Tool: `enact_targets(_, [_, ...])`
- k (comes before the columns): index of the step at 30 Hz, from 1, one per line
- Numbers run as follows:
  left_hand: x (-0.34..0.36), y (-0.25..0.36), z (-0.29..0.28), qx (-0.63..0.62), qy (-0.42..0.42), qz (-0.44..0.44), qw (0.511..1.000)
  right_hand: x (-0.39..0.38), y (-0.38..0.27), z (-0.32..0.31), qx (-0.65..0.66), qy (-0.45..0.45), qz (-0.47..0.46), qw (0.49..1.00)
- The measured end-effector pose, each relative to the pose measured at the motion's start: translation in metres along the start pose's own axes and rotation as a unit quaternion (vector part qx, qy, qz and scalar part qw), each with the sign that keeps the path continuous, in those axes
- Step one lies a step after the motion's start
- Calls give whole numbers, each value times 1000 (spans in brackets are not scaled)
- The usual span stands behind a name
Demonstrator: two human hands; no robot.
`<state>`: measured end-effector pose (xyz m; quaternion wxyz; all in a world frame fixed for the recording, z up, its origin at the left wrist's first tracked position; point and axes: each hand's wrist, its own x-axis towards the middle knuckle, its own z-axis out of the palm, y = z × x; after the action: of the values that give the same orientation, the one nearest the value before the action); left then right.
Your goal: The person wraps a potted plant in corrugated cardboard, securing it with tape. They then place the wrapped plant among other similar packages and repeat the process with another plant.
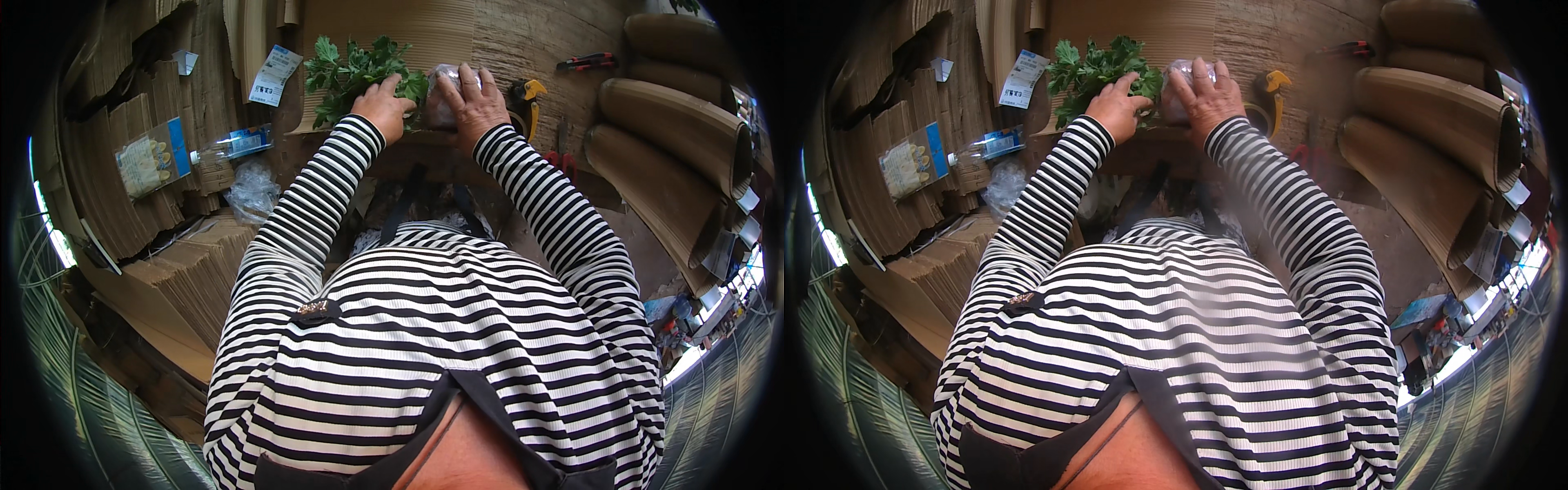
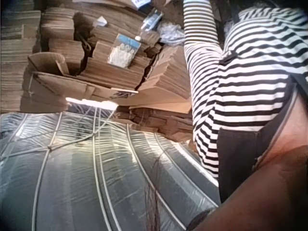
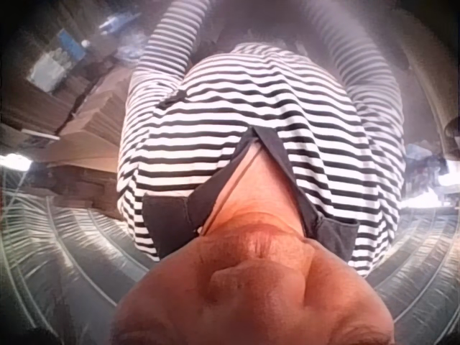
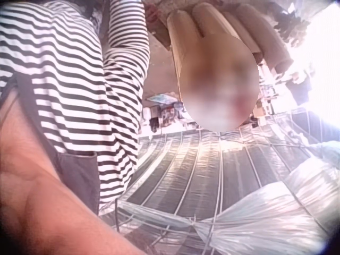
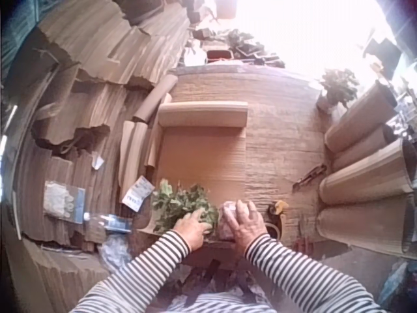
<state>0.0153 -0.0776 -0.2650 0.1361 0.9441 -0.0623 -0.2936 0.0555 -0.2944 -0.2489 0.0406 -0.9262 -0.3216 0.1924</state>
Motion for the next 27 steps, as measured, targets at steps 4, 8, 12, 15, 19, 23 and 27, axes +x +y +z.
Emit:
enact_targets(4, [-7,6,-8,2,-11,-1,1000,2,1,-2,-5,-4,-1,1000])
enact_targets(8, [-5,25,-11,18,-48,-67,996,1,-1,-2,-9,-8,6,1000])
enact_targets(12, [2,26,-2,25,-33,-69,997,1,-1,-2,-9,-10,4,1000])
enact_targets(15, [-3,8,-11,31,-48,-2,998,2,0,-4,-18,-33,0,999])
enact_targets(19, [-15,-15,-32,87,-73,45,993,5,-2,-13,1,-75,17,997])
enact_targets(23, [-25,-29,-44,75,-44,90,992,16,2,-26,16,-105,33,994])
enact_targets(27, [-28,-29,-44,48,175,130,975,44,15,-39,42,-138,17,989])
